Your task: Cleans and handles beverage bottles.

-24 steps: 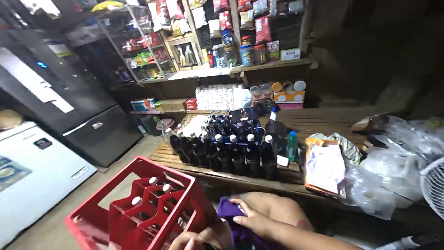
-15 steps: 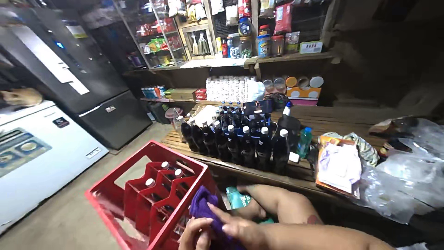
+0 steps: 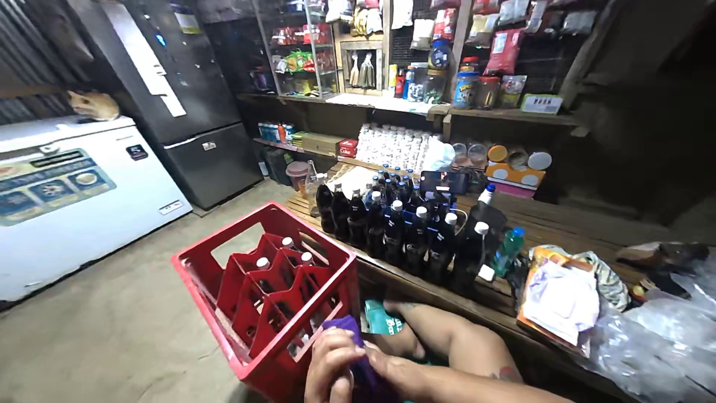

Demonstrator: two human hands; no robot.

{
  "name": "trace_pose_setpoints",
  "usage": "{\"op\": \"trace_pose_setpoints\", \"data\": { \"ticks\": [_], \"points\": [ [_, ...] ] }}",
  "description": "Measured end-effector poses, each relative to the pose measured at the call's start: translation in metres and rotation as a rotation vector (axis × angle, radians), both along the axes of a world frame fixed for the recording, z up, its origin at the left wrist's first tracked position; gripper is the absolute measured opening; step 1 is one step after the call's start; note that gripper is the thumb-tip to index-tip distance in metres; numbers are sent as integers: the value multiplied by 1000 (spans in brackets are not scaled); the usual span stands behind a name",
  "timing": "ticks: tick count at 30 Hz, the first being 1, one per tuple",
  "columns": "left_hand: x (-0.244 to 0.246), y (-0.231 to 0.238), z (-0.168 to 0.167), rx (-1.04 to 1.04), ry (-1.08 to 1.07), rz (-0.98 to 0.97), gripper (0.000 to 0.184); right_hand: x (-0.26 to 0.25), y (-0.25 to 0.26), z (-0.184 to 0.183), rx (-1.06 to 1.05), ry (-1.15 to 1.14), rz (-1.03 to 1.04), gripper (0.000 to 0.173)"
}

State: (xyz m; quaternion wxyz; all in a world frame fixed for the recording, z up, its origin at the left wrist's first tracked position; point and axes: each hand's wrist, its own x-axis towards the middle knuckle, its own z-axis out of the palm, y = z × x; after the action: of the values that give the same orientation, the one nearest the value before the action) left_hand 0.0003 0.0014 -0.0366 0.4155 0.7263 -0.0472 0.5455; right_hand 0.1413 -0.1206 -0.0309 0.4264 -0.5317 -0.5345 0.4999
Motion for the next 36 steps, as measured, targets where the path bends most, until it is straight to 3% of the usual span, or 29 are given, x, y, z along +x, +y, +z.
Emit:
{"op": "trace_pose_setpoints", "data": {
  "ticks": [2,4,6,9,12,14,16,20,24,26,27,30,33,36],
  "points": [
    [1,1,-1,29,5,56,37,-9,3,20,261,58,14,71],
    [0,3,-2,44,17,102,38,-12,5,30,288,7,49,64],
    [-2,6,-4,41,21,114,40,-2,11,-1,289,-21,92,60],
    [-9,7,-2,-51,60,117,38,5,6,-33,-43,47,9,66],
    [-22,-1,14,-339,204,59,28,-16,5,-24,-425,12,-231,52],
    [-27,-2,21,-513,215,-27,23,-5,3,-70,-305,60,-218,58],
    [-26,-2,18,-598,132,-77,21,-1,0,-69,-109,26,-87,70],
    [-21,-7,10,-546,8,-89,21,-19,6,-2,52,-225,13,68],
    [-21,-13,6,-530,-54,-145,21,-7,10,-39,61,-105,9,69],
    [-23,-14,12,-540,-61,-212,20,0,3,-60,-32,-43,-46,73],
    [-25,-13,17,-541,-52,-256,20,0,0,-62,-110,-18,-125,66],
    [-31,-10,34,-472,-12,-384,22,-4,0,-50,-147,6,-258,54],
    [-36,-6,50,-277,76,-557,26,-3,-1,-33,11,-122,-60,59],
    [-33,-1,56,-62,143,-649,27,-25,-4,21,46,-219,-58,46]
  ]
}}
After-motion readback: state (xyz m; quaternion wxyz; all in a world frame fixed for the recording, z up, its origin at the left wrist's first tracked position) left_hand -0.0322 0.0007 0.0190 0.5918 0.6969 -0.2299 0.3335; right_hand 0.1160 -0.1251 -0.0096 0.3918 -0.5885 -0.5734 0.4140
